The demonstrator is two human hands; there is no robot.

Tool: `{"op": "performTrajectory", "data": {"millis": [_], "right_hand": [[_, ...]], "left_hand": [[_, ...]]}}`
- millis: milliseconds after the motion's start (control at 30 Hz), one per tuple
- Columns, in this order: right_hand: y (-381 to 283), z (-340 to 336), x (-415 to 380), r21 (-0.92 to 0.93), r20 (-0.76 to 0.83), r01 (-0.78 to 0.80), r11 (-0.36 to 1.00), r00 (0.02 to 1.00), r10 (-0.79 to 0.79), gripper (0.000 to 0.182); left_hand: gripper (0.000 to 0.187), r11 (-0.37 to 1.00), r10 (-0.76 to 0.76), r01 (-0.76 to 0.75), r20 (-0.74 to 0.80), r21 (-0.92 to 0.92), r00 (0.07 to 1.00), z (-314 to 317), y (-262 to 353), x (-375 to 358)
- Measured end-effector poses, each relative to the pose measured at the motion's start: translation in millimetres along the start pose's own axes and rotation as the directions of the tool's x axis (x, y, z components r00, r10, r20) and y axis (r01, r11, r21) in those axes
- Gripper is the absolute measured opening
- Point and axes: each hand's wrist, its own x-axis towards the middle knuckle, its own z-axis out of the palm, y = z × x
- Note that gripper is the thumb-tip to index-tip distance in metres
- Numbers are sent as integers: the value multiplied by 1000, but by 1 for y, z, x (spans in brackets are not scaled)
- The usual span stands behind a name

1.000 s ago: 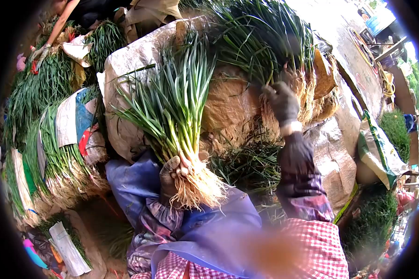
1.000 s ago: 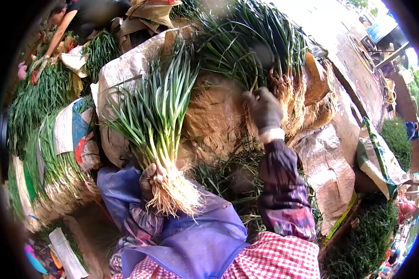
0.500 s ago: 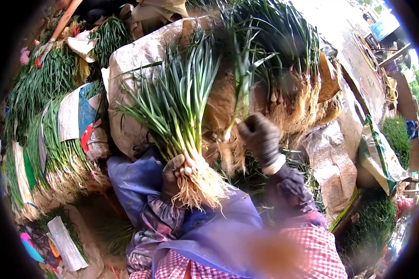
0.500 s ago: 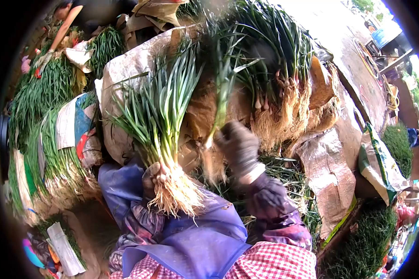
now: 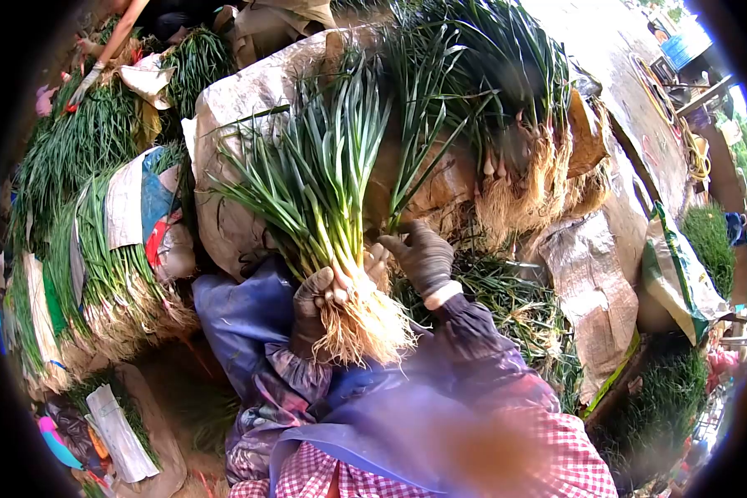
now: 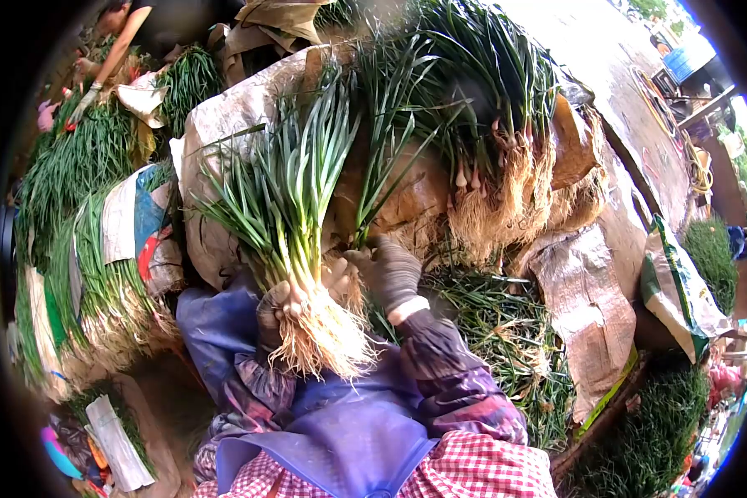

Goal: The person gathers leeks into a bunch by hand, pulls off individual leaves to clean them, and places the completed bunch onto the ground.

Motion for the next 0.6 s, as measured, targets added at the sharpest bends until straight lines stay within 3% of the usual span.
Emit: {"op": "performTrajectory", "data": {"millis": [67,200,300,333,467,567,600], "right_hand": [[-13,6,14,-158,57,7,987,998,2,36],[-9,3,27,-87,-138,90,992,985,-101,16],[-25,-27,24,-1,-123,157,988,980,-156,15],[-38,-36,20,125,-103,195,973,978,-183,15],[-56,-36,16,300,107,79,951,988,-115,16],[-60,-24,21,619,197,-127,775,980,3,17],[-67,-38,24,664,387,-291,689,922,16,18]], "left_hand": [[24,999,32,-33,32,30,999,6,4,-3],[20,991,61,-68,67,113,996,-9,12,2],[21,989,13,-21,50,149,999,-2,13,-6],[21,987,34,-44,71,152,997,3,9,-6],[23,989,38,-56,126,139,991,-3,10,-1],[25,982,77,-82,38,168,996,3,8,-6],[26,986,81,-86,41,144,996,8,8,-8]]}}
